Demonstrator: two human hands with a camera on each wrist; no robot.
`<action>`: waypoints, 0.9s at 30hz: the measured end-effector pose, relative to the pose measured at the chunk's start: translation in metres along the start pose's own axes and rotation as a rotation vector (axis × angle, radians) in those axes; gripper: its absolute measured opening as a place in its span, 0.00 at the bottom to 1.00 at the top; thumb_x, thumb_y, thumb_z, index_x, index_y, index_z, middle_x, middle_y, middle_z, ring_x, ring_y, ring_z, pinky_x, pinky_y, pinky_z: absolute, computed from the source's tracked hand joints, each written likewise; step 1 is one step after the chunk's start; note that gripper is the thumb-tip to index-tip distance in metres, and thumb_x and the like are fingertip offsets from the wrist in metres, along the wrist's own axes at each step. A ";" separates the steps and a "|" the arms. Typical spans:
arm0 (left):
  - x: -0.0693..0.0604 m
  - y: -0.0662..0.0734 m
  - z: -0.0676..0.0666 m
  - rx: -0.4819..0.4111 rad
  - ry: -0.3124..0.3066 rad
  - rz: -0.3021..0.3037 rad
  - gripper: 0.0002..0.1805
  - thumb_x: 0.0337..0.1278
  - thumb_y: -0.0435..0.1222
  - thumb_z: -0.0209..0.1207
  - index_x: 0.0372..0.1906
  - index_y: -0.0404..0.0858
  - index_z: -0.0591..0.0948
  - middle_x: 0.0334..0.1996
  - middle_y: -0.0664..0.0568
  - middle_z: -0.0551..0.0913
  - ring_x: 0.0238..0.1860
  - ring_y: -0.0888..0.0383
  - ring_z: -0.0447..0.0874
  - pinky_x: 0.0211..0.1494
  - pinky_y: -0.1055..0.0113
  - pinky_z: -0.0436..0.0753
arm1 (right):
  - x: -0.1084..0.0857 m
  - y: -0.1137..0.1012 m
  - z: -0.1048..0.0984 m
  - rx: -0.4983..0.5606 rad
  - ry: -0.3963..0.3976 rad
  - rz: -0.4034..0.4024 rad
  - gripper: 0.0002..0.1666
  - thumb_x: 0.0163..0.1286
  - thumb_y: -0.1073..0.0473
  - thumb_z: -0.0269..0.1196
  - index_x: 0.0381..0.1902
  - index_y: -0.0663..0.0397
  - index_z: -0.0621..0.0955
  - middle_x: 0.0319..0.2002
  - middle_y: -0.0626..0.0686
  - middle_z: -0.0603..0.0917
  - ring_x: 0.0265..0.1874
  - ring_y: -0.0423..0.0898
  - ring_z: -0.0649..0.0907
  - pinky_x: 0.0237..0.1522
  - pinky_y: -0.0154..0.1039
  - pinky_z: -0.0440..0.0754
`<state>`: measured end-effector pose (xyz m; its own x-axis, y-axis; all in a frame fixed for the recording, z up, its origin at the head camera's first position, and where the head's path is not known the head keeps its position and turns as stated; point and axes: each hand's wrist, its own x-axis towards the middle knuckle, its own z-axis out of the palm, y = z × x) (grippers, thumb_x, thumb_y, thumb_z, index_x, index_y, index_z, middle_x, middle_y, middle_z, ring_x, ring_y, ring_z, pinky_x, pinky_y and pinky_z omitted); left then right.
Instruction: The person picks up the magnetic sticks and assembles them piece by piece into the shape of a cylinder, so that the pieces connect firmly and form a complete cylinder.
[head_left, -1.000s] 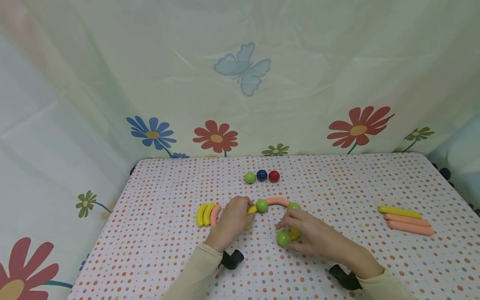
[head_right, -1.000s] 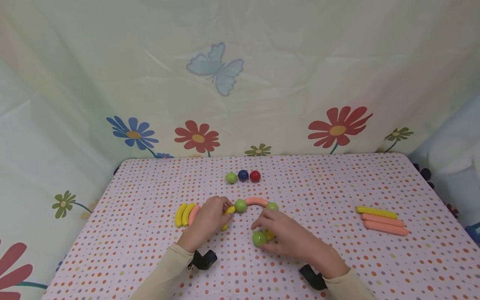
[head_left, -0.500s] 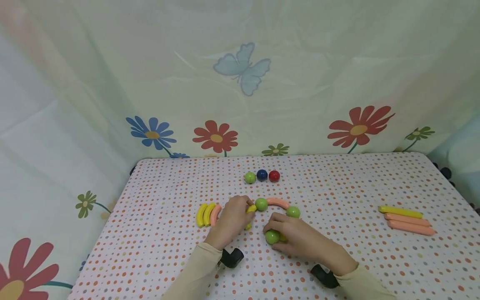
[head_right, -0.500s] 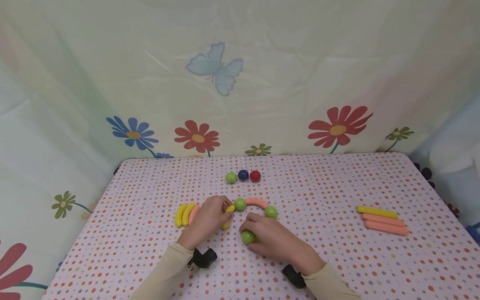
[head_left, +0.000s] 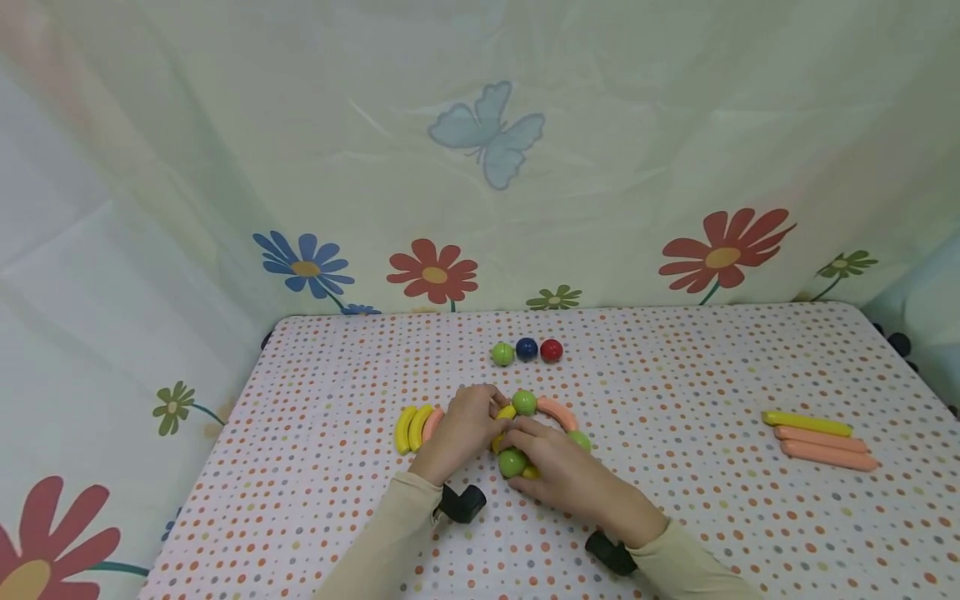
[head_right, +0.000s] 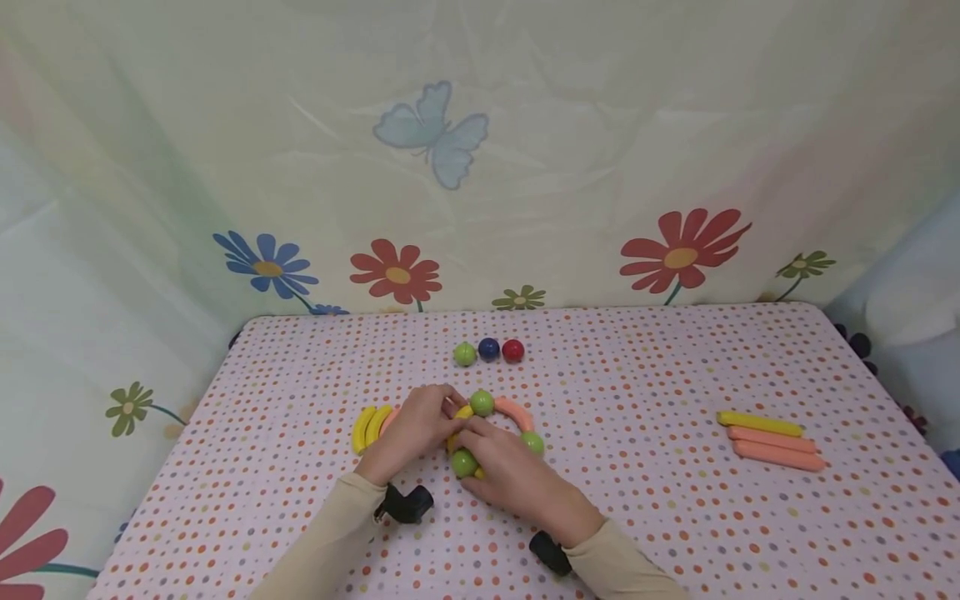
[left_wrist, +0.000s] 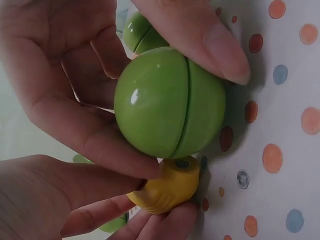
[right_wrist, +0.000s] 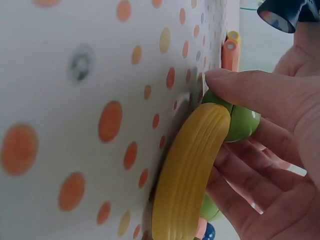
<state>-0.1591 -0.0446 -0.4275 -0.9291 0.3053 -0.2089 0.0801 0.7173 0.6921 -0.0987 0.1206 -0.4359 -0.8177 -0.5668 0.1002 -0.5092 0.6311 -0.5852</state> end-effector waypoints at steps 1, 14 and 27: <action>0.000 0.000 0.000 0.007 0.003 0.001 0.12 0.65 0.33 0.70 0.50 0.32 0.86 0.27 0.52 0.78 0.30 0.58 0.72 0.29 0.71 0.70 | 0.001 0.000 0.000 0.001 0.006 -0.011 0.20 0.59 0.68 0.77 0.49 0.58 0.84 0.54 0.55 0.82 0.52 0.49 0.84 0.53 0.46 0.85; 0.003 -0.002 -0.002 0.039 0.000 -0.006 0.10 0.65 0.34 0.70 0.48 0.35 0.88 0.29 0.54 0.78 0.28 0.59 0.72 0.28 0.71 0.70 | 0.006 -0.001 0.009 -0.034 0.069 -0.072 0.21 0.57 0.67 0.80 0.47 0.58 0.84 0.51 0.51 0.81 0.45 0.43 0.82 0.46 0.38 0.84; 0.001 -0.003 0.000 -0.005 -0.009 -0.030 0.14 0.64 0.34 0.71 0.52 0.33 0.87 0.28 0.53 0.78 0.30 0.59 0.72 0.27 0.72 0.69 | 0.019 0.024 -0.047 0.053 0.076 -0.025 0.10 0.69 0.68 0.70 0.48 0.59 0.87 0.46 0.54 0.82 0.43 0.52 0.82 0.45 0.46 0.83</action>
<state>-0.1600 -0.0464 -0.4295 -0.9275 0.2899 -0.2358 0.0509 0.7231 0.6889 -0.1394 0.1498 -0.4108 -0.8240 -0.5390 0.1748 -0.5164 0.5873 -0.6233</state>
